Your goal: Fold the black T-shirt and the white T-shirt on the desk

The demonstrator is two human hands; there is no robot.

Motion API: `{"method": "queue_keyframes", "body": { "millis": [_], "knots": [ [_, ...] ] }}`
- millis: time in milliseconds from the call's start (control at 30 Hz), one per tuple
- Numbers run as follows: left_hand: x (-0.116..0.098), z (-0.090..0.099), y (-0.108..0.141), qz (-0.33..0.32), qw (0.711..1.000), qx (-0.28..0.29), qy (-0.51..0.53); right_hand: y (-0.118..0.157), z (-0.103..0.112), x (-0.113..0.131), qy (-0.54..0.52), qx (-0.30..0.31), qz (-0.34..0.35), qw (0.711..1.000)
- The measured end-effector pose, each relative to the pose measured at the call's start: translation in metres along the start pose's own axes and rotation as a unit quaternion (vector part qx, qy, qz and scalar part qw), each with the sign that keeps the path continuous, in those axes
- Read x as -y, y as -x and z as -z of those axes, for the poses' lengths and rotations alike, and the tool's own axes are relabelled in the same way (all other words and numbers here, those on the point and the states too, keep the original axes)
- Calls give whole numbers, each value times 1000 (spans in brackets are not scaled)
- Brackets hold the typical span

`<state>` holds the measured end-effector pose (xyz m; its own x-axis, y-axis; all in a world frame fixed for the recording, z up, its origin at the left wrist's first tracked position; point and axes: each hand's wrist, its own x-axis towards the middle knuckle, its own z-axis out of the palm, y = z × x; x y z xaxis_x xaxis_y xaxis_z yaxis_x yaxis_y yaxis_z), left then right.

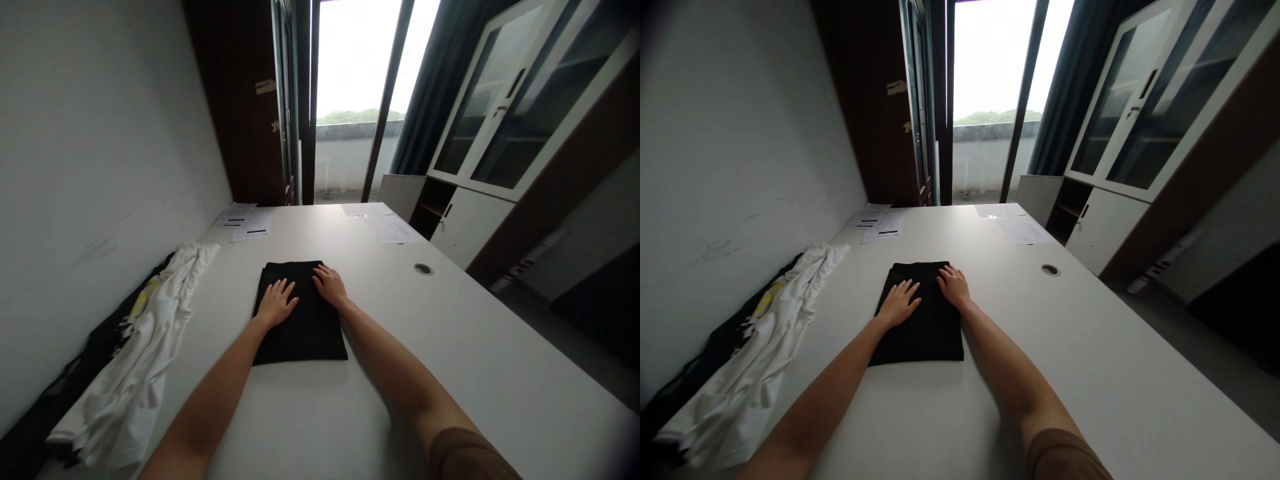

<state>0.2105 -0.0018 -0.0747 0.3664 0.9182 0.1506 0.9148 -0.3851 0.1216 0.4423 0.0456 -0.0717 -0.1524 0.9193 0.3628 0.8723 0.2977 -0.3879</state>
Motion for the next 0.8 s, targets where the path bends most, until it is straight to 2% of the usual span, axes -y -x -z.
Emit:
{"method": "queue_keyframes", "body": {
  "millis": [100, 167, 233, 333, 400, 467, 533, 633, 700, 800],
  "knots": [
    [17, 1, -3, 47, 999, -11, -8, 7, 7, 16, -2, 4, 97, 995],
    [35, 1, -5, 102, 995, -4, -4, 12, 8, 27, -2, 42, 168, 985],
    [56, 0, -5, 157, 988, 4, 7, 15, 5, 36, 1, 100, 201, 974],
    [82, 0, -3, 212, 977, -21, 12, 16, -6, 40, 13, 157, 160, 975],
    [89, 2, -2, 225, 973, -47, 11, 13, -11, 35, 28, 148, 103, 983],
    [85, 8, -3, 227, 971, -66, 10, 9, -12, 25, 47, 120, 48, 990],
    [72, 15, -5, 210, 973, -90, 12, 6, -10, 11, 63, 92, 4, 994],
    [43, 20, -7, 131, 986, -104, 16, 2, -5, -9, 71, 54, -47, 995],
    [23, 16, -5, 76, 995, -66, 15, 1, -1, -18, 67, 28, -74, 995],
    [2, 5, -1, 43, 999, 11, -3, 3, 3, -15, 60, -6, -75, 995]
  ]
}}
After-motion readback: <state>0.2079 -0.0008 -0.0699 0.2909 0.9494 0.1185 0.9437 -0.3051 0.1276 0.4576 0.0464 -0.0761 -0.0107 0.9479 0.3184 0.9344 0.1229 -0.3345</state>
